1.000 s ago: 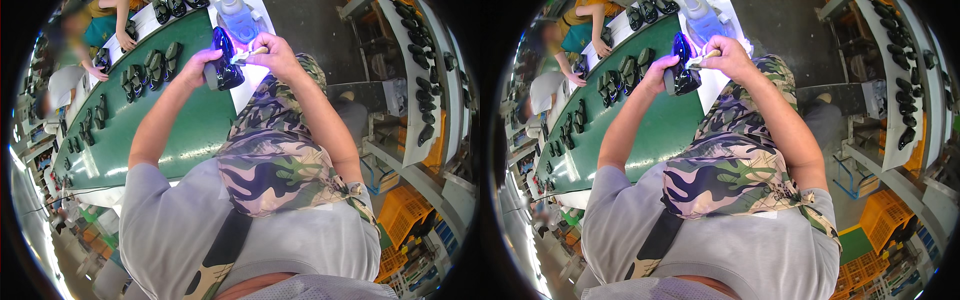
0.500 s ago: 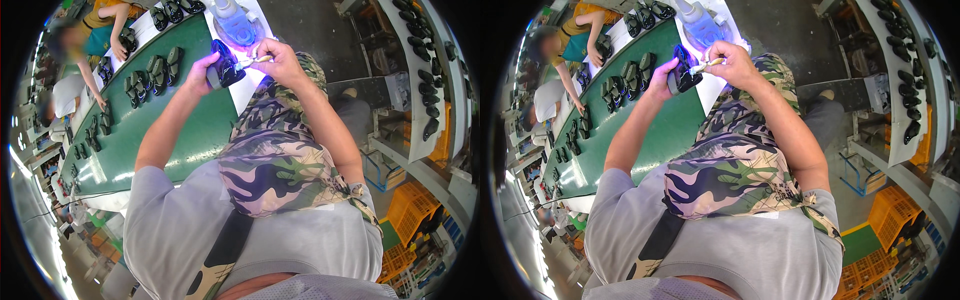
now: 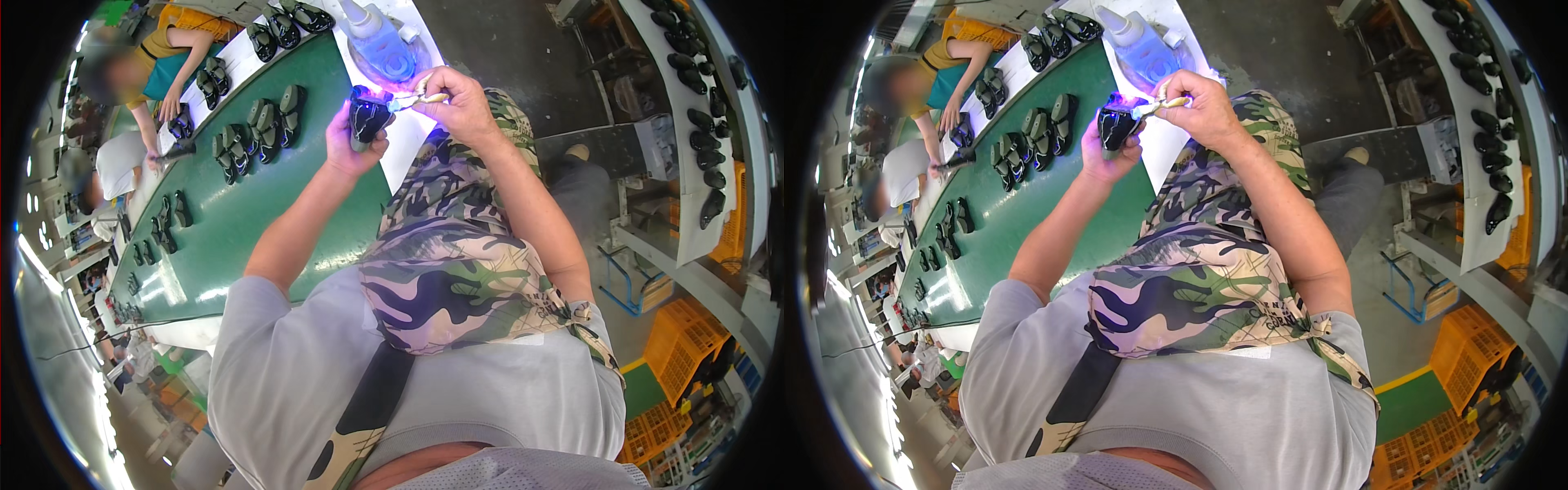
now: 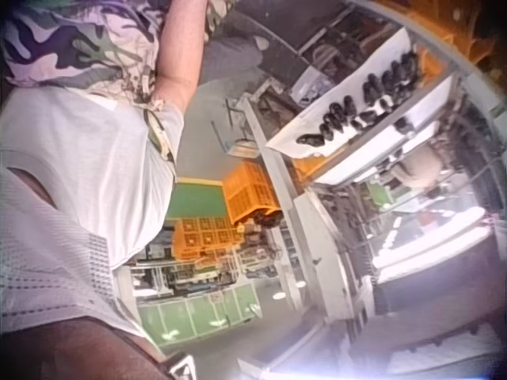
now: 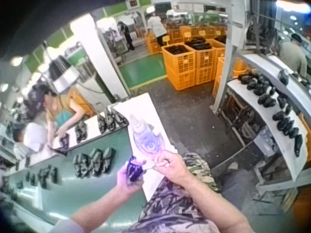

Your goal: The worker applies glue to the edges of various shoe soles on a factory conveyor belt using an applicator.

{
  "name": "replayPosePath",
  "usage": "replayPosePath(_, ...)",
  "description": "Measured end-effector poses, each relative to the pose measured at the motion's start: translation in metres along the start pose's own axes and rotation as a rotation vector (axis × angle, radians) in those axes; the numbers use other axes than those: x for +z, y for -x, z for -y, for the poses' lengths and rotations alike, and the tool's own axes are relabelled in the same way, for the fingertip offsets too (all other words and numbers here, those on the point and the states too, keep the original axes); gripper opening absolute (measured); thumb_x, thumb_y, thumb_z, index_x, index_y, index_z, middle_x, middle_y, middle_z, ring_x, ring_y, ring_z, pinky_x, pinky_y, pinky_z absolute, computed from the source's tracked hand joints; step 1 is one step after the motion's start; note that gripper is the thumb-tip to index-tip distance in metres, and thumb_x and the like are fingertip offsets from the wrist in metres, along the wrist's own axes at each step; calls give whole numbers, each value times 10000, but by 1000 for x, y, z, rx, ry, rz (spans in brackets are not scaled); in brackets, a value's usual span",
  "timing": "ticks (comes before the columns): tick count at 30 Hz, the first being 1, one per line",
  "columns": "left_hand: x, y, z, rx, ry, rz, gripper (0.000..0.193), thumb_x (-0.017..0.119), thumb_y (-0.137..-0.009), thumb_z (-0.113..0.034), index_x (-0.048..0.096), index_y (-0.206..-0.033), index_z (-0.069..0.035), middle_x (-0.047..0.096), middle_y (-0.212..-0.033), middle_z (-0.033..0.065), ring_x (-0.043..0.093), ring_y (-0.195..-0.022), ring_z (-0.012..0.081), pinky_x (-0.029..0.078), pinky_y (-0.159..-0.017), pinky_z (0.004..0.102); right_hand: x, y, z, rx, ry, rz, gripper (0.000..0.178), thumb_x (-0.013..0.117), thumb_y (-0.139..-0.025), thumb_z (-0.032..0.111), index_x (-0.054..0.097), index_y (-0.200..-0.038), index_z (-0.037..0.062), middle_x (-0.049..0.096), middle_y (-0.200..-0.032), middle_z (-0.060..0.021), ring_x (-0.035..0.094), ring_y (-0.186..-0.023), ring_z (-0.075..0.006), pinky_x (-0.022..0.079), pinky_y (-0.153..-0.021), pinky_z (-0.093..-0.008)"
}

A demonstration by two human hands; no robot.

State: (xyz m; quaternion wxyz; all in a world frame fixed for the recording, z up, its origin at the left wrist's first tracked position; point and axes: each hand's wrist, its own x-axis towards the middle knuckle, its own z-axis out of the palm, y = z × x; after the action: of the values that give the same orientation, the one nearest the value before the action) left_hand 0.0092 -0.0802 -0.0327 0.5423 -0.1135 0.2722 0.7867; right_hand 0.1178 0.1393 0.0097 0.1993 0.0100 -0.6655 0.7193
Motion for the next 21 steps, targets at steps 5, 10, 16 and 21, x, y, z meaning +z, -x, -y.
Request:
replayPosePath(5, 16, -4, 11, 32, 78, -50, 605, 518, -904, -567, 574, -1242, -68, 662, -991, 210, 616, -629, 233, 456, -534, 305, -3, 0, -11, 39, -79, -73, 222, 738, -753, -31, 531, -792, 39, 655, -927, -73, 594, -883, -132, 478, -786, -279)
replayPosePath(10, 34, -20, 17, 29, 81, -10, 566, 482, -912, -547, 613, -1173, -61, 668, -938, 199, 619, -608, 240, 465, -518, 317, -14, 0, -3, 3, -304, -119, 202, 723, -780, -32, 537, -807, 42, 654, -925, -78, 596, -885, -133, 495, -794, -283)
replayPosePath(16, 75, -28, 28, 120, -198, -124, 565, 416, -932, -516, 602, -1202, -55, 683, -826, 151, 640, -539, 239, 534, -437, 346, -38, 11, -1, -105, -184, -229, 222, 758, -768, -1, 555, -835, 55, 646, -941, -65, 603, -916, -146, 505, -817, -309)
replayPosePath(21, 157, -60, 45, 52, -360, 39, 592, 537, -894, -498, 577, -1270, -43, 692, -1094, 172, 709, -841, 356, 605, -692, 462, -100, 44, 29, -121, -436, -621, 197, 754, -773, 17, 564, -822, 40, 662, -876, -57, 604, -818, -104, 505, -733, -266)
